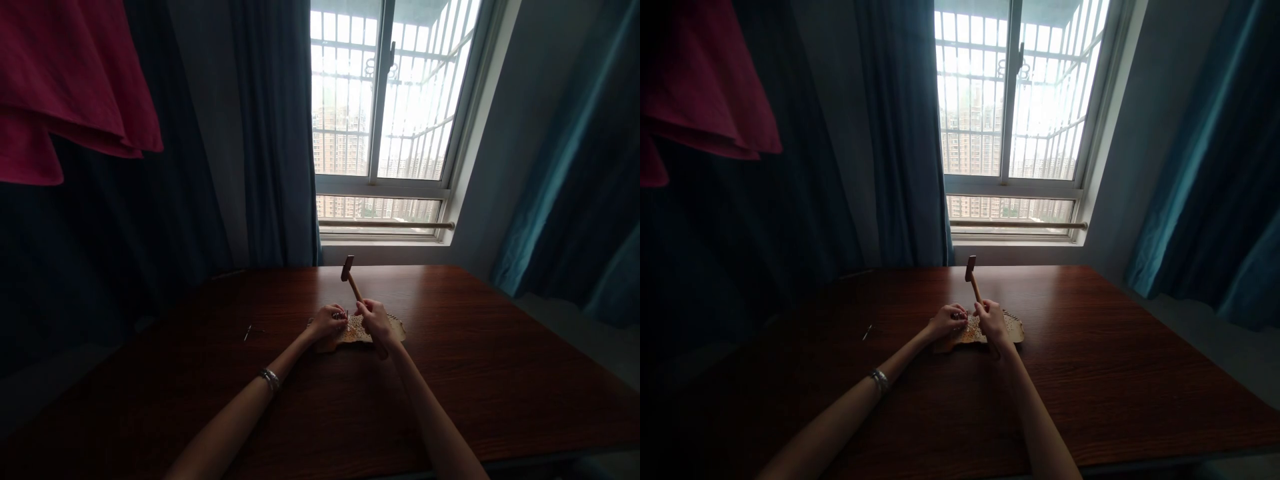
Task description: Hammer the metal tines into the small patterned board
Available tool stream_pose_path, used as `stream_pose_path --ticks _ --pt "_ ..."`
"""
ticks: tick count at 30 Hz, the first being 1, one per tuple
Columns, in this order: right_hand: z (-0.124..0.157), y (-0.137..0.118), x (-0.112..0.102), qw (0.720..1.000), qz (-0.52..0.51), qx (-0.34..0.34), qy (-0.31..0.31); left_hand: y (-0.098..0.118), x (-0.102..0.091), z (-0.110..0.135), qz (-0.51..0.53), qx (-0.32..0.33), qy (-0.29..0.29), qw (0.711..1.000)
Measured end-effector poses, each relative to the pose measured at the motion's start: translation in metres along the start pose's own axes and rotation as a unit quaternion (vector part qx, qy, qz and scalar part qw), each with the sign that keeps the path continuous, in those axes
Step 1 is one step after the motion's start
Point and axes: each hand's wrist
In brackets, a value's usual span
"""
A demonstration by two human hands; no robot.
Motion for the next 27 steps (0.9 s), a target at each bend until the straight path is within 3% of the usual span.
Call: stream_pose_path --ticks 6,11,17,27 --pt "0.024 -0.033 -0.031 0.996 -0.056 0.069 -0.03 -0.003 0.001 0.0 0.005 -0.005 0.002 1.0" --pt "0.051 -0.06 -0.053 0.985 -0.113 0.09 -0.092 0.004 -0.003 0.002 -0.002 -0.007 0.0 1.0" --pt "0.071 -0.08 -0.053 0.981 -0.124 0.091 -0.117 0.01 -0.004 0.004 -0.008 -0.019 0.0 1.0" --pt "0.083 -0.085 -0.051 0.984 -0.086 0.091 -0.123 0.004 -0.002 0.003 -0.008 -0.02 0.008 1.0"
Point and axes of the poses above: each hand's wrist, its own z-axis away from the middle knuckle, its own x-axis out of the palm, y = z × x, and after that the axes turned 11 degrees about -x, right-handed
